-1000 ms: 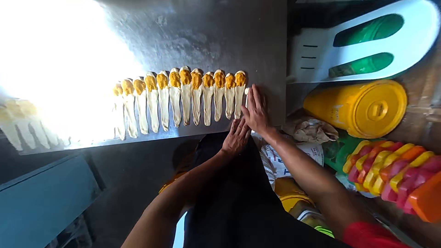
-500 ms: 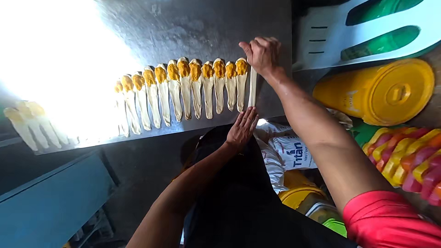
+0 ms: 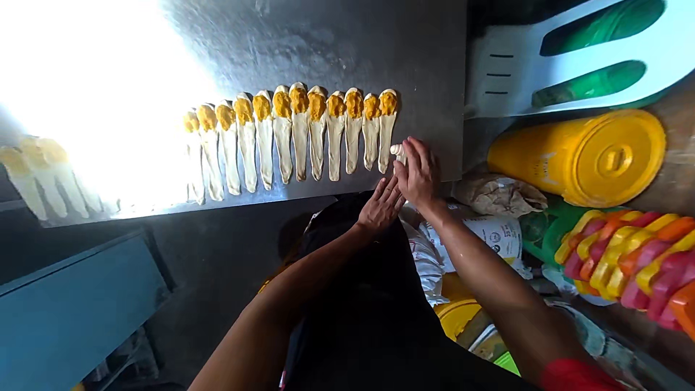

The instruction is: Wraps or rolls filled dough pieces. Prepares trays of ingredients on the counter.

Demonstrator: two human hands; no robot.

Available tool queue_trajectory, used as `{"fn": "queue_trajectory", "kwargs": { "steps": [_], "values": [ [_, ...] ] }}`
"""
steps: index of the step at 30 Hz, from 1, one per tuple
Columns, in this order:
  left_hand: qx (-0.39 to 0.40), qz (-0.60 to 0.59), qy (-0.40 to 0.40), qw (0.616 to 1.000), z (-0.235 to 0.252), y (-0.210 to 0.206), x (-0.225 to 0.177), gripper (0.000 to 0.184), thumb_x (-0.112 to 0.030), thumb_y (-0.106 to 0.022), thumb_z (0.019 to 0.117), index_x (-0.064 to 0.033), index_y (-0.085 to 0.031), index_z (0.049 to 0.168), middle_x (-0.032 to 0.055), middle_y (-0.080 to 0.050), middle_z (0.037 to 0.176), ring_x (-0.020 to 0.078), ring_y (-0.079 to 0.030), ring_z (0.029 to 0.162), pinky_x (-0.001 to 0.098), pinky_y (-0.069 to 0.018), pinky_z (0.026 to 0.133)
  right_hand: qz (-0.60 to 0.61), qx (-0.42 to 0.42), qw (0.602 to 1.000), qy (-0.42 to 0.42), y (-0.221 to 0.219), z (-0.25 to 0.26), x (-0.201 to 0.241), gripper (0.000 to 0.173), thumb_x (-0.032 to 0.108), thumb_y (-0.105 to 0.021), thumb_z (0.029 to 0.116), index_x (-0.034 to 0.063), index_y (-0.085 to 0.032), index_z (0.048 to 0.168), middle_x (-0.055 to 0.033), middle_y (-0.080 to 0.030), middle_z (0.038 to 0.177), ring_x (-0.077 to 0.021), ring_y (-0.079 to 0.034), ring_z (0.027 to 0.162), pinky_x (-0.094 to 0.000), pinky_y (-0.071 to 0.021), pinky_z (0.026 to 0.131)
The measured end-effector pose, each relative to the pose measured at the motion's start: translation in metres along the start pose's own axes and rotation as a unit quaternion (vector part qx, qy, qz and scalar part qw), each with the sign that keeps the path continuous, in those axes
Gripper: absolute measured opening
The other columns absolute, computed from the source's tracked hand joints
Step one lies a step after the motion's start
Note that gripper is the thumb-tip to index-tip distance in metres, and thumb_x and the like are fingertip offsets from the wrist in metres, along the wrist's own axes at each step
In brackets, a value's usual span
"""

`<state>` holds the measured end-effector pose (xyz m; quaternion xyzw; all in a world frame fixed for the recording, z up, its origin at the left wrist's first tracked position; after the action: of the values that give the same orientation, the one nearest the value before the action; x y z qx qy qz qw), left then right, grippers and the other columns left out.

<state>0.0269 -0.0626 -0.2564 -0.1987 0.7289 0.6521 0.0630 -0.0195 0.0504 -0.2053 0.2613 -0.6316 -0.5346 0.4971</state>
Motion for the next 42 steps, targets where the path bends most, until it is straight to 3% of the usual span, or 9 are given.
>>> {"fn": "queue_trajectory", "kwargs": {
  "steps": [5, 9, 13, 16, 22, 28, 31, 35, 42],
  "values": [
    [-0.018, -0.001, 0.003, 1.000, 0.006, 0.014, 0.004, 0.058, -0.010, -0.046, 0.1049, -0.0081, -0.032, 0.161, 0.0195, -0.020, 0.170, 0.0304, -0.015, 0.159, 0.0526, -0.0185, 0.128, -0.063, -0.055, 0.996, 0.013, -0.016, 0.080, -0.014, 0.053, 0.048, -0.048, 0.1060, 0.0049, -0.070, 0.084, -0.0141, -0.071, 0.087, -0.0314, -0.070, 0.085, -0.0506, -0.0525, 0.080],
    [-0.029, 0.001, 0.003, 1.000, 0.007, 0.009, 0.010, 0.066, -0.014, -0.054, 0.1012, -0.0067, -0.031, 0.162, 0.0180, -0.014, 0.172, 0.0285, -0.010, 0.160, 0.0501, -0.0157, 0.129, -0.057, -0.091, 0.993, 0.040, 0.000, 0.126, -0.013, 0.062, 0.050, -0.045, 0.1074, 0.0030, -0.062, 0.070, -0.0134, -0.064, 0.070, -0.0300, -0.066, 0.069, -0.0491, -0.0500, 0.072],
    [-0.044, 0.000, 0.005, 0.999, 0.005, 0.005, 0.009, 0.068, -0.011, -0.055, 0.0997, -0.0066, -0.028, 0.163, 0.0160, -0.012, 0.173, 0.0268, -0.008, 0.161, 0.0484, -0.0159, 0.130, -0.084, -0.081, 0.993, 0.012, -0.012, 0.122, -0.028, 0.054, 0.052, -0.042, 0.1067, 0.0045, -0.068, 0.112, -0.0187, -0.066, 0.116, -0.0378, -0.060, 0.115, -0.0548, -0.0465, 0.098],
    [-0.030, -0.007, 0.000, 1.000, -0.002, -0.001, 0.008, 0.063, -0.009, -0.049, 0.1026, -0.0072, -0.030, 0.162, 0.0143, -0.016, 0.172, 0.0269, -0.011, 0.160, 0.0482, -0.0150, 0.130, -0.068, 0.034, 0.997, -0.013, -0.029, 0.066, -0.017, 0.079, 0.060, -0.034, 0.1053, 0.0039, -0.031, 0.161, -0.0187, -0.024, 0.169, -0.0368, -0.016, 0.158, -0.0615, -0.0156, 0.127],
    [-0.004, 0.012, -0.012, 1.000, -0.009, -0.003, 0.002, 0.061, -0.008, -0.050, 0.1023, -0.0089, -0.034, 0.161, 0.0118, -0.017, 0.172, 0.0274, -0.011, 0.160, 0.0501, -0.0152, 0.129, -0.025, 0.023, 0.999, -0.010, -0.017, 0.031, -0.008, 0.059, 0.050, -0.041, 0.1071, 0.0096, -0.055, 0.147, -0.0141, -0.051, 0.154, -0.0329, -0.039, 0.149, -0.0574, -0.0263, 0.124],
    [-0.087, -0.149, -0.034, 0.984, -0.049, 0.047, 0.031, 0.064, -0.005, -0.058, 0.0970, -0.0126, -0.041, 0.158, 0.0093, -0.028, 0.169, 0.0239, -0.020, 0.159, 0.0503, -0.0210, 0.129, -0.032, 0.009, 0.999, 0.009, -0.029, 0.030, -0.008, 0.074, 0.054, -0.037, 0.1064, 0.0012, -0.036, 0.158, -0.0216, -0.026, 0.168, -0.0379, -0.019, 0.158, -0.0609, -0.0145, 0.127],
    [-0.135, -0.278, 0.111, 0.945, -0.087, 0.080, 0.084, 0.056, 0.000, -0.054, 0.0959, -0.0039, -0.048, 0.152, 0.0139, -0.046, 0.158, 0.0249, -0.045, 0.146, 0.0431, -0.0408, 0.120, 0.005, 0.064, 0.997, 0.043, -0.026, -0.046, 0.019, 0.075, 0.048, -0.046, 0.1049, 0.0009, -0.029, 0.161, -0.0177, -0.021, 0.170, -0.0321, -0.014, 0.159, -0.0627, -0.0119, 0.128],
    [-0.200, -0.360, 0.281, 0.867, -0.119, 0.096, 0.141, 0.051, -0.006, -0.050, 0.1025, -0.0081, -0.042, 0.153, 0.0099, -0.069, 0.130, 0.0189, -0.069, 0.113, 0.0418, -0.0588, 0.097, 0.033, -0.022, 0.998, 0.038, -0.014, -0.078, 0.023, 0.037, 0.021, -0.061, 0.1011, 0.0086, -0.065, 0.136, -0.0114, -0.063, 0.140, -0.0287, -0.051, 0.141, -0.0488, -0.0379, 0.121],
    [-0.160, -0.703, 0.280, 0.633, -0.051, 0.105, 0.135, 0.054, -0.024, -0.050, 0.1093, -0.0175, -0.032, 0.160, 0.0075, -0.060, 0.145, 0.0241, -0.065, 0.124, 0.0454, -0.0562, 0.102, 0.250, 0.006, 0.960, -0.124, 0.031, -0.004, 0.037, 0.039, 0.030, -0.079, 0.0901, 0.0075, -0.069, 0.121, -0.0103, -0.071, 0.114, -0.0226, -0.069, 0.105, -0.0458, -0.0589, 0.092]
  ]
}}
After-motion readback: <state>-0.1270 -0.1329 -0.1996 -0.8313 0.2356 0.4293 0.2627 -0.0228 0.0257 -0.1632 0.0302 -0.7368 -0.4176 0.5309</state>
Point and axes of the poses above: each hand's wrist, its own z-axis towards the middle knuckle, its own y-axis out of the back of the hand, x = y × z, the point moved 9 cm from there along z, towards the middle knuckle
